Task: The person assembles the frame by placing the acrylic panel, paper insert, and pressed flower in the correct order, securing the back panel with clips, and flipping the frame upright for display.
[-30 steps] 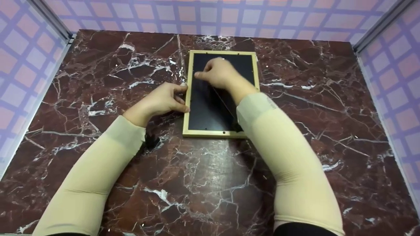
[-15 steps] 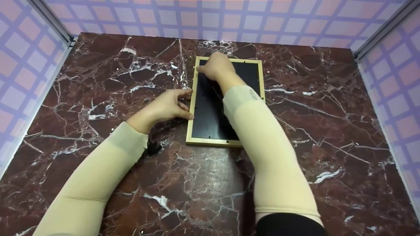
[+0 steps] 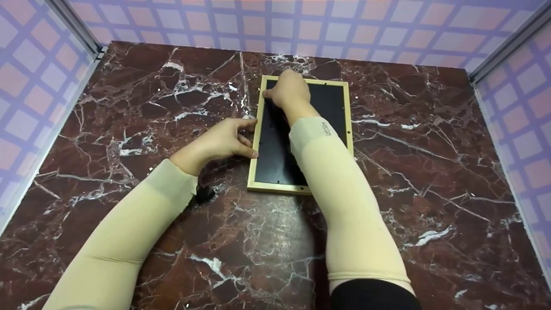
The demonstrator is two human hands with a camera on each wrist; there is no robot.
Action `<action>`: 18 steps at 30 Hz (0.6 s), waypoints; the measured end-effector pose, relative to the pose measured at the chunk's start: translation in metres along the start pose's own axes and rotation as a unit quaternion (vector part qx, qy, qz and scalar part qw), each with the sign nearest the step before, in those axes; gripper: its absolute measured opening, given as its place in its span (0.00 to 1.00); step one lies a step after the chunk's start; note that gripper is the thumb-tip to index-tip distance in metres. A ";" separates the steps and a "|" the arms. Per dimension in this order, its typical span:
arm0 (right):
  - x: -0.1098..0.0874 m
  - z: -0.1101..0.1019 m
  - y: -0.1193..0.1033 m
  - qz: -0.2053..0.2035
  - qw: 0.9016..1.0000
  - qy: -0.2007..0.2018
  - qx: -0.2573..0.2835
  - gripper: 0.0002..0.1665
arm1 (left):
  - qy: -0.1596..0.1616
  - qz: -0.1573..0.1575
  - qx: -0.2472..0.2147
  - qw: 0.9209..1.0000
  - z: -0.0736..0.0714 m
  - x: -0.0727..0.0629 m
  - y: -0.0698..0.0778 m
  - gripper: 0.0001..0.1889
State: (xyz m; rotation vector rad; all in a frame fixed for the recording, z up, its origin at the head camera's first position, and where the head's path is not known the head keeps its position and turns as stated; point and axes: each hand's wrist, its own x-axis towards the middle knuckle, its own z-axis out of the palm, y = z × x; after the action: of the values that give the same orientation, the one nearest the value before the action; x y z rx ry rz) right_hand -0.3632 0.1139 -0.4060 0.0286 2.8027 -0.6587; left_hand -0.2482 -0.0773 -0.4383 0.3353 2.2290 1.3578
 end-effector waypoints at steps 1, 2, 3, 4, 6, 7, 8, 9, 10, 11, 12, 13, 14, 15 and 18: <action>0.000 0.001 0.000 0.001 1.000 0.000 0.001 0.32 | 0.001 0.001 0.002 1.000 0.000 0.000 -0.001 0.57; -0.001 0.001 0.000 0.001 1.000 0.000 0.002 0.31 | 0.002 0.001 0.001 1.000 0.000 0.000 -0.001 0.57; -0.001 0.002 0.000 0.001 1.000 0.000 0.003 0.31 | 0.002 0.002 0.001 1.000 0.001 0.000 -0.002 0.57; -0.001 0.001 0.000 0.001 1.000 0.001 0.003 0.30 | 0.002 0.004 0.000 1.000 0.001 0.001 -0.001 0.57; -0.002 0.001 0.001 0.001 1.000 0.002 0.004 0.30 | 0.001 0.005 0.001 1.000 0.001 0.001 -0.001 0.57; -0.002 0.001 0.001 0.001 1.000 0.003 0.004 0.30 | 0.001 0.005 0.000 1.000 0.001 0.002 -0.001 0.57; -0.003 0.002 0.001 -0.001 1.000 0.004 0.005 0.31 | 0.000 0.005 -0.001 1.000 0.001 0.001 0.000 0.57; -0.003 0.002 0.001 -0.002 1.000 0.005 0.006 0.31 | 0.001 0.004 0.002 1.000 0.001 0.001 -0.001 0.57; -0.003 0.003 0.001 -0.004 1.000 0.007 0.005 0.31 | 0.002 0.002 0.004 1.000 0.001 0.001 -0.001 0.57; -0.003 0.004 0.001 -0.006 1.000 0.010 0.005 0.31 | 0.002 0.001 0.005 1.000 0.001 0.001 -0.001 0.57; -0.003 0.005 0.001 -0.007 1.000 0.011 0.004 0.31 | 0.003 0.000 0.006 1.000 0.000 0.001 -0.002 0.57; -0.004 0.006 0.000 -0.009 1.000 0.014 0.004 0.31 | 0.004 -0.001 0.006 1.000 0.000 0.001 -0.002 0.57; -0.004 0.006 0.000 -0.011 1.000 0.016 0.002 0.30 | 0.004 -0.001 0.008 1.000 0.000 0.001 -0.002 0.56; -0.003 0.007 0.000 -0.011 1.000 0.017 -0.001 0.30 | 0.004 -0.002 0.010 1.000 0.000 0.001 -0.002 0.56; -0.003 0.008 -0.001 -0.013 1.000 0.016 -0.012 0.30 | 0.001 0.000 0.014 1.000 0.001 0.000 -0.001 0.56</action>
State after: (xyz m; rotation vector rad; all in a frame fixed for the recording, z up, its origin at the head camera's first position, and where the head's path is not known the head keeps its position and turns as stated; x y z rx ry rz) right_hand -0.3586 0.1098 -0.4123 -0.0023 2.8457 -0.6367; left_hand -0.2482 -0.0770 -0.4394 0.3440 2.2513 1.3285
